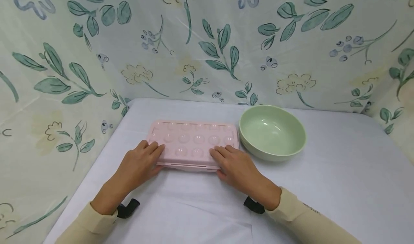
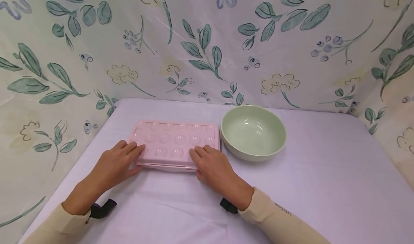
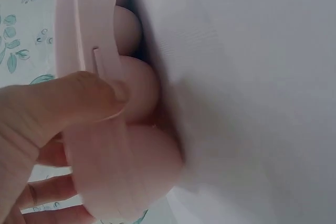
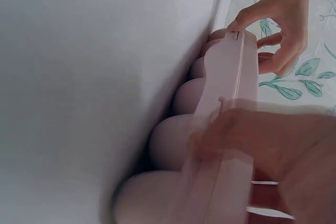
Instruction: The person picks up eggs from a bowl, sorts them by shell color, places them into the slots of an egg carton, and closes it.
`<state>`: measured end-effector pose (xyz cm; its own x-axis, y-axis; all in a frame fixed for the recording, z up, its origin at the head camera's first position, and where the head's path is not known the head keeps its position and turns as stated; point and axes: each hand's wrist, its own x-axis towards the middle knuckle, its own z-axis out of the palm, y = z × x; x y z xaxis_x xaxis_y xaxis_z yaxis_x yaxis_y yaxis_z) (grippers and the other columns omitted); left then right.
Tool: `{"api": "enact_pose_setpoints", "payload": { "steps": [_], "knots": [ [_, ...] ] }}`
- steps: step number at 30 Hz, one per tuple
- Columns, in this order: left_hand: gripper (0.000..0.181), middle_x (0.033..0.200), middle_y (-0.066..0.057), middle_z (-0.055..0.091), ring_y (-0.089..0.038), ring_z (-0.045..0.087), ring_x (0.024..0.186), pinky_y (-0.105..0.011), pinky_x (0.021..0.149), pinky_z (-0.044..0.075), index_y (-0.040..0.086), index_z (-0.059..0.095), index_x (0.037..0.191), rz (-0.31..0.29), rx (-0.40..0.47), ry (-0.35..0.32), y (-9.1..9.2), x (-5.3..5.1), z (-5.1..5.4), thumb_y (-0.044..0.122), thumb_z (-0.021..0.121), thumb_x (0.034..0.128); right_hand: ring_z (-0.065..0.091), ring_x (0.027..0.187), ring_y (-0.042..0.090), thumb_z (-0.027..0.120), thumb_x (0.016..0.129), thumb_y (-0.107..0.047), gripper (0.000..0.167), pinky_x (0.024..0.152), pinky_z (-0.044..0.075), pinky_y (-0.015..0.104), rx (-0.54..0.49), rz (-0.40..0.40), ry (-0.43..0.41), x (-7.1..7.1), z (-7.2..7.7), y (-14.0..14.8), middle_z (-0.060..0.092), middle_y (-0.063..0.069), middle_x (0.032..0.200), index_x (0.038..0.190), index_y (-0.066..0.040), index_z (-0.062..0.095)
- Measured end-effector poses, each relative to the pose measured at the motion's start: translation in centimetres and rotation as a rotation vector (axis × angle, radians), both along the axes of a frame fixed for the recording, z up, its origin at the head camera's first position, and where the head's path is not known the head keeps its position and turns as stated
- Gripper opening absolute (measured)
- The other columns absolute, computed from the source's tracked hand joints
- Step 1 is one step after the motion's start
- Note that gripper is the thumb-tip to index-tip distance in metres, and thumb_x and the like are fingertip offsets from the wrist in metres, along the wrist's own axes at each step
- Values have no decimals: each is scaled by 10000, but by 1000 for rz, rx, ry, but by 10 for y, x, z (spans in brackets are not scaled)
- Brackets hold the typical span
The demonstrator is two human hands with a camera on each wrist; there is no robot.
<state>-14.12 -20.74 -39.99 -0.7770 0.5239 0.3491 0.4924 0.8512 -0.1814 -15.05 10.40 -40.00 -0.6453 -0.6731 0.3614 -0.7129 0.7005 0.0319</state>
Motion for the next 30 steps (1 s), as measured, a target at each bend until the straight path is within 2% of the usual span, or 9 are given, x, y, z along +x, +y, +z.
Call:
{"api": "enact_pose_setpoints", "payload": {
  "steps": [6, 16, 20, 25, 30],
  "knots": [
    [542, 949, -66, 602, -234, 497, 767, -265, 479, 457, 44, 652, 1083, 5, 7, 19, 3, -1, -1, 288, 887, 659, 601, 972, 215, 737, 737, -106, 475, 797, 535, 313, 16, -4, 34, 1, -2, -1, 648, 49, 1170, 1195, -77, 617],
    [537, 912, -55, 575, -222, 467, 744, -229, 464, 390, 67, 642, 1066, 14, -2, 3, 1, 4, -2, 305, 891, 653, 605, 965, 221, 723, 746, -86, 431, 808, 536, 326, 27, 13, 47, 7, -1, -3, 647, 48, 1146, 1161, -76, 605],
    [529, 902, -58, 544, -223, 457, 753, -232, 472, 395, 68, 622, 1069, 4, -6, 0, 1, 2, 0, 305, 879, 673, 596, 973, 224, 733, 758, -101, 442, 807, 532, 331, 35, 1, 40, 9, 0, -2, 639, 52, 1157, 1179, -79, 601],
    [546, 884, -68, 511, -222, 454, 755, -240, 481, 409, 71, 591, 1062, 3, -5, -14, 2, -2, 1, 319, 885, 674, 572, 1051, 237, 743, 782, -121, 522, 867, 504, 358, 18, 2, -17, 8, 2, 2, 612, 68, 1239, 1281, -82, 595],
    [585, 884, -66, 501, -215, 459, 766, -249, 505, 435, 83, 598, 1063, 11, 1, -49, 0, -1, 5, 370, 896, 650, 548, 1162, 225, 735, 823, -126, 536, 968, 464, 354, -30, 45, -111, 5, 4, 10, 577, 62, 1325, 1336, -104, 580]
  ]
}}
